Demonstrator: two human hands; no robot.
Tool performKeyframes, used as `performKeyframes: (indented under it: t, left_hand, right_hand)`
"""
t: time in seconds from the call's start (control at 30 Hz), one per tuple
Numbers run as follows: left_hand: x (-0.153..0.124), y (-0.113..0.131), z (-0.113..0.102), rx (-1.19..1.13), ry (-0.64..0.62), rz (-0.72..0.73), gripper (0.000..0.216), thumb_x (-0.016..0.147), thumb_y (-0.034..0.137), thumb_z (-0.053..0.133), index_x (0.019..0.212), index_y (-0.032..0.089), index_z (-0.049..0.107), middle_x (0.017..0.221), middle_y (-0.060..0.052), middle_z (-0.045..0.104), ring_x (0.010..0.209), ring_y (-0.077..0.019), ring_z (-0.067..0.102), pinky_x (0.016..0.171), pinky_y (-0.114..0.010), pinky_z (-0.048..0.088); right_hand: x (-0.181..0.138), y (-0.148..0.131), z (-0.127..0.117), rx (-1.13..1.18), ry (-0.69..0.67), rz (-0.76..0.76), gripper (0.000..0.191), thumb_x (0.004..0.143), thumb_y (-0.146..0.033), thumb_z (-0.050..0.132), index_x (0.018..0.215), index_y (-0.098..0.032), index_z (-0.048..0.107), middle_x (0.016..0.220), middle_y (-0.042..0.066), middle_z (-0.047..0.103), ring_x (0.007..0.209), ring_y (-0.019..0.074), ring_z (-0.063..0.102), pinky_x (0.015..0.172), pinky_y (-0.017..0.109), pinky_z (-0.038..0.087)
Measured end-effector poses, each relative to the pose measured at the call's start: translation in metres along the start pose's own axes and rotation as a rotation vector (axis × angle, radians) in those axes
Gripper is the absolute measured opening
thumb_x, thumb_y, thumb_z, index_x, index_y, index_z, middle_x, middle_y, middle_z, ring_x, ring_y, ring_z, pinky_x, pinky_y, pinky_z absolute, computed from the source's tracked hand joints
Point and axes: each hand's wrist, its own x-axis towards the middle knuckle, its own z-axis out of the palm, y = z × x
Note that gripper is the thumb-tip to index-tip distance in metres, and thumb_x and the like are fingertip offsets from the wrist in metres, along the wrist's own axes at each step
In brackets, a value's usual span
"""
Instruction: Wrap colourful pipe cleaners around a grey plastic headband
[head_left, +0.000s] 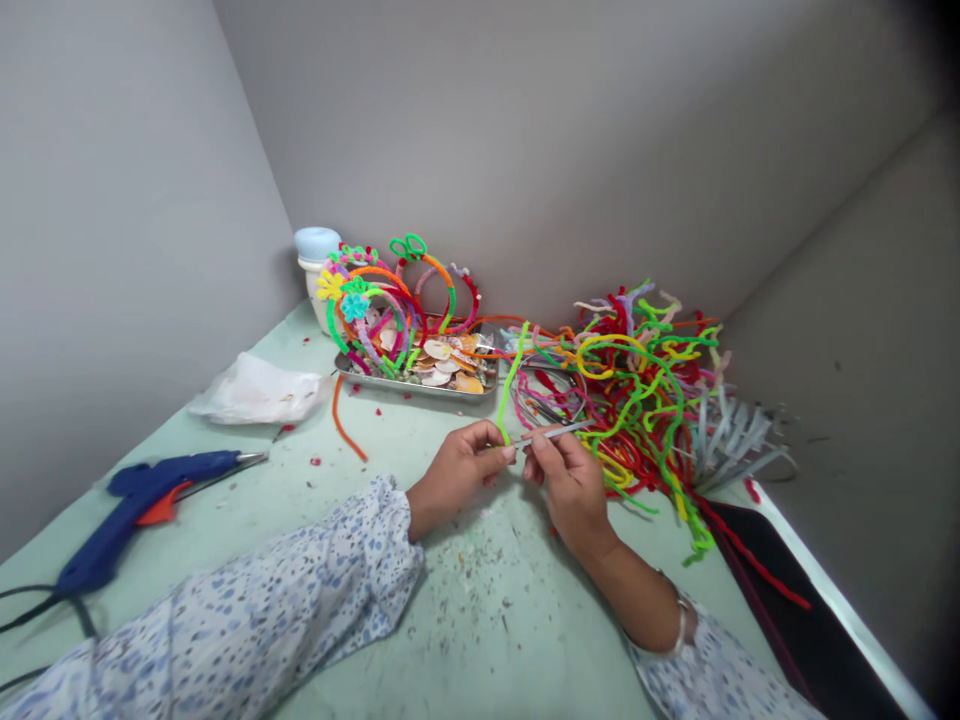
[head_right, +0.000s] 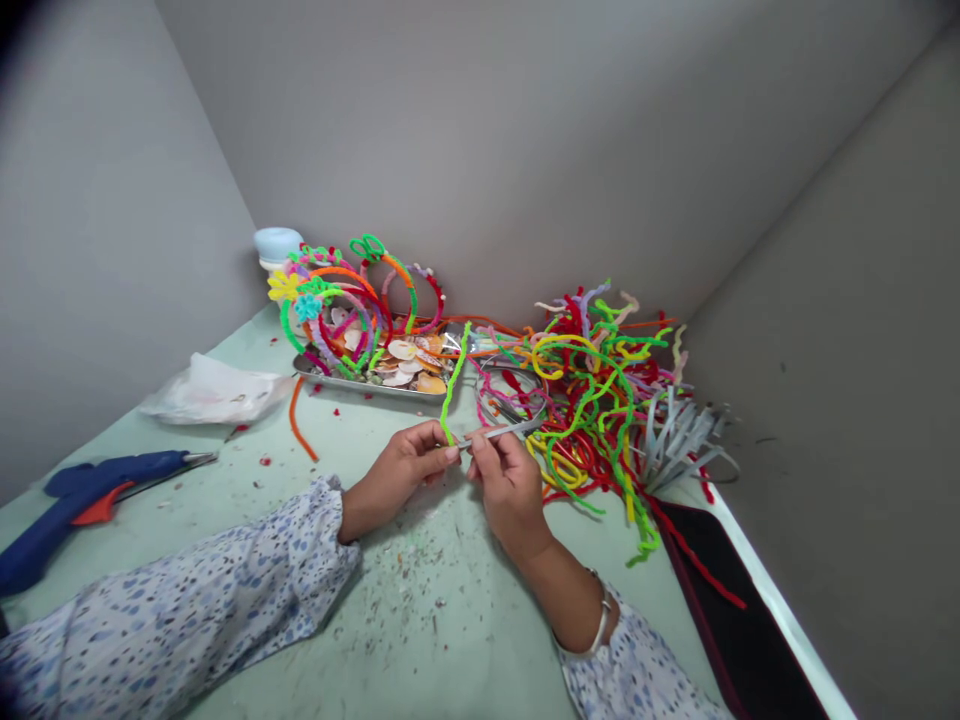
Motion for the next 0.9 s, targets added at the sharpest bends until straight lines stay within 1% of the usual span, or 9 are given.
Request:
performKeyframes:
  t: [0.2,0.33,0.53,0.73,0.9]
  left_hand:
    - [0.001,-0.0019,-0.0009,0.003,-0.015,-0.014,0.026,0.073,0.033,0.069,0.069,0.013,0.053,0.057,0.005,0.05,0.044,-0.0041,0.039,0.044,-0.019,0.028]
    - [0.0011,-0.0028,-0.0018,0.029,-0.037,0.001,0.024,0.076,0.033,0.067,0.072,0.013,0.055,0.058,0.005,0.05,0.044,-0.0041,0.04,0.044,-0.019,0.029]
    - [0.0011,-0.0028,-0.0021,0.059,-0.045,-0.013,0.024,0.079,0.034,0.063,0.071,0.014,0.054,0.053,0.006,0.049,0.043,-0.0044,0.039,0.044,-0.019,0.029]
    - [0.002,-0.0044,-0.0026,0.043,-0.035,-0.02,0.024,0.08,0.034,0.06,0.07,0.013,0.056,0.054,0.004,0.052,0.041,-0.0037,0.039,0.043,-0.019,0.026]
    - [0.0019,-0.0019,-0.0019,0.037,-0.028,-0.062,0.023,0.08,0.033,0.06,0.068,0.013,0.056,0.056,0.003,0.055,0.038,-0.0028,0.036,0.04,-0.019,0.024]
  right_hand:
    - [-0.0005,0.0007,-0.0007,-0.015,-0.002,-0.019,0.023,0.089,-0.04,0.052,0.085,-0.019,0.061,0.058,-0.003,0.055,0.055,0.012,0.048,0.055,0.025,0.039]
    - [0.0006,0.0013,-0.0001,-0.013,0.012,-0.025,0.024,0.089,-0.04,0.052,0.082,-0.02,0.061,0.058,-0.003,0.055,0.055,0.012,0.048,0.055,0.025,0.039]
    - [0.0012,-0.0007,0.0,-0.019,0.014,-0.029,0.024,0.089,-0.039,0.052,0.08,-0.019,0.06,0.057,-0.003,0.054,0.054,0.0121,0.048,0.055,0.025,0.039]
    - [0.0001,-0.0025,-0.001,-0.028,-0.013,-0.037,0.023,0.089,-0.039,0.051,0.082,-0.019,0.061,0.057,-0.003,0.054,0.054,0.0123,0.048,0.054,0.025,0.039]
    - [0.0002,-0.0024,-0.0008,-0.03,-0.021,-0.046,0.023,0.09,-0.038,0.051,0.082,-0.019,0.061,0.057,-0.003,0.054,0.054,0.0123,0.048,0.054,0.025,0.039]
